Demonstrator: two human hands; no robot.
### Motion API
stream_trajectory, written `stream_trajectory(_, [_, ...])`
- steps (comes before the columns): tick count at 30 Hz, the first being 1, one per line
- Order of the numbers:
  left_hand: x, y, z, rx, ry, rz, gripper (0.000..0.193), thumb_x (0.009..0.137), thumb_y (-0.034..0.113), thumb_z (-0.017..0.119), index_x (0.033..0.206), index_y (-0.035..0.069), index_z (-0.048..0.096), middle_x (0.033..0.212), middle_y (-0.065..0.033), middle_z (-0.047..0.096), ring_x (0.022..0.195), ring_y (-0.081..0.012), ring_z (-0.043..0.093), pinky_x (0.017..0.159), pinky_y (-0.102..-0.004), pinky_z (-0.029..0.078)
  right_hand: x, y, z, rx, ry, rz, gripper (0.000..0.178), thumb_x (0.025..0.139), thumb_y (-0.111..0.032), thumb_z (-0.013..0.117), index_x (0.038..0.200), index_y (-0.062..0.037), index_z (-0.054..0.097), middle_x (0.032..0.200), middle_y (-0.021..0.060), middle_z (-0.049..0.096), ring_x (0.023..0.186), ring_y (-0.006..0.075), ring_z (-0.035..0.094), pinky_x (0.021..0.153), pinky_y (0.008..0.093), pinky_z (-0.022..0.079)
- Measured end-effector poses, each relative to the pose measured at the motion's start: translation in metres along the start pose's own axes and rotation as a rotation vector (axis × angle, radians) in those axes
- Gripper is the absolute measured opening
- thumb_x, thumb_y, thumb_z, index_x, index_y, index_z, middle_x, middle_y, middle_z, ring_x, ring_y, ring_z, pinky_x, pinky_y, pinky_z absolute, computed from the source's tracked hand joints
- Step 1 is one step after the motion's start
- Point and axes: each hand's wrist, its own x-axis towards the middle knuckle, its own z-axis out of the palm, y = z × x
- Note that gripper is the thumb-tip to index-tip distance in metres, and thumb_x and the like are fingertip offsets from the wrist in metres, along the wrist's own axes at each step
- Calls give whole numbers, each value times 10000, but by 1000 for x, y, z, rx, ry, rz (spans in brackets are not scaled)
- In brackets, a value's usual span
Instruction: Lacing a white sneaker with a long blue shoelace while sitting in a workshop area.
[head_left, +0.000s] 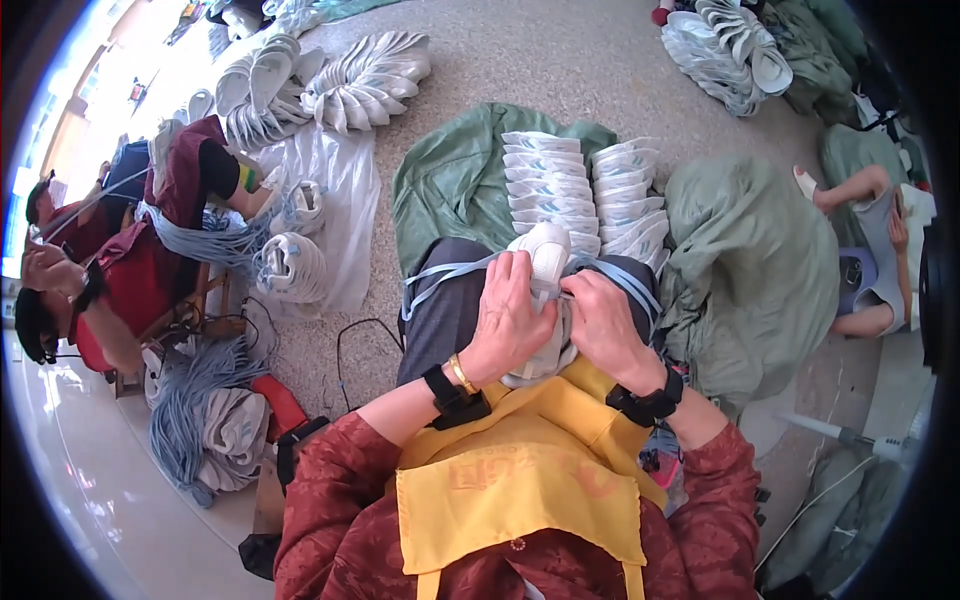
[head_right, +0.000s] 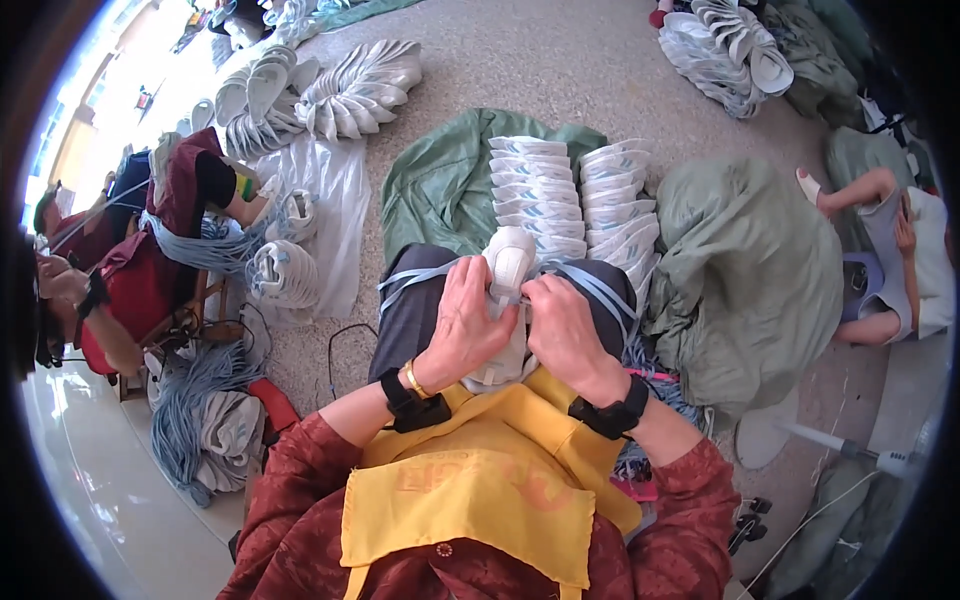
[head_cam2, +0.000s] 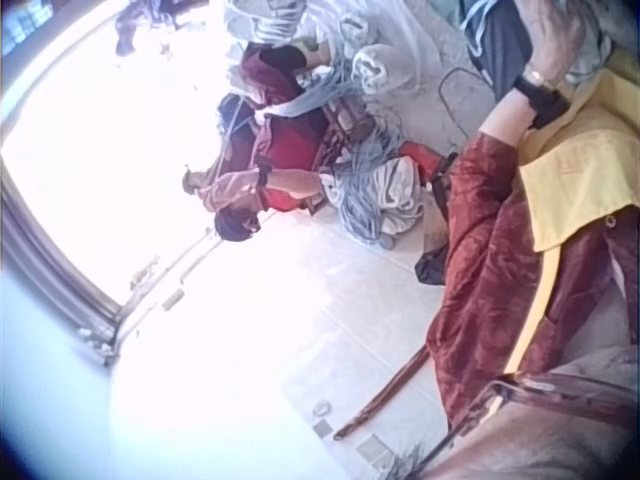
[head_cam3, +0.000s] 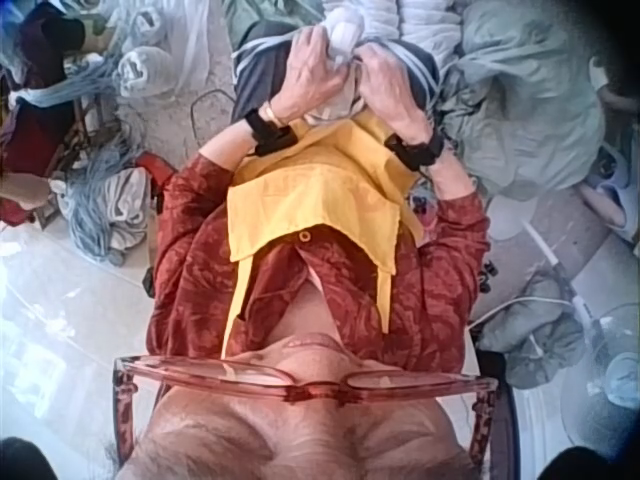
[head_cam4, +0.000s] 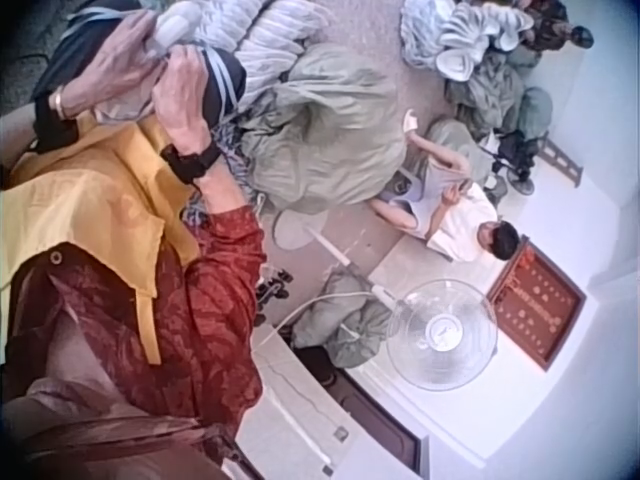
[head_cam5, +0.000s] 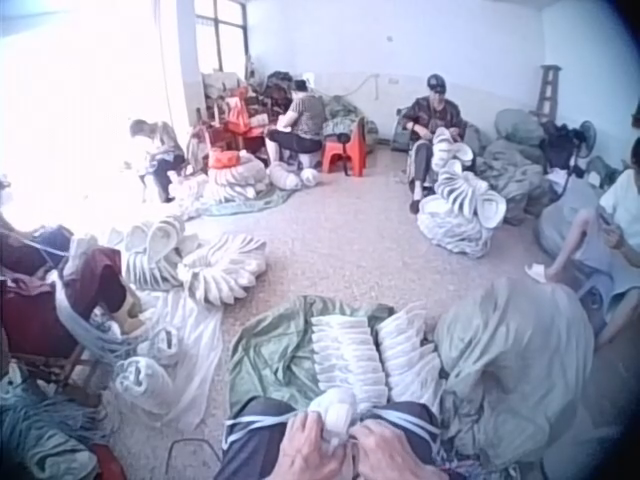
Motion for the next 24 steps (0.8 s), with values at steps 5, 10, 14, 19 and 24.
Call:
stream_trajectory(5, [0,0,2,-4,33,10,395,742,42,744,1002,3,449,957,-182,472,941,-399,491,823,-478,423,-1,0,-2,-24,-2,-2,230,806,106,568,1005,52,671,947,222,664,953,418,651,846,482,531])
stream_trajectory(10, [-2,-1,1,-7,55,18,406,740,47,761,993,4,446,933,-176,466,909,-390,488,805,-470,424,-2,3,-1,87,70,59,147,842,36,681,986,30,709,908,189,697,834,395,691,742,453,561])
stream_trajectory(14, [-1,-2,2,-10,74,15,414,741,52,773,990,6,446,913,-170,460,887,-379,491,781,-460,428,1,5,-1,176,58,147,160,828,22,743,985,23,714,903,172,705,785,360,707,691,412,569])
stream_trajectory(19, [0,-2,2,-22,58,-2,411,745,56,772,991,8,446,912,-164,457,881,-369,490,778,-453,430,4,6,2,285,134,151,162,802,63,739,958,38,702,901,166,706,763,315,718,679,370,568])
stream_trajectory(24, [0,-5,2,-37,55,-2,407,744,61,763,993,13,445,916,-159,461,888,-362,492,790,-452,433,5,5,-2,245,79,132,168,809,66,714,968,25,675,918,158,693,765,318,705,686,380,565])
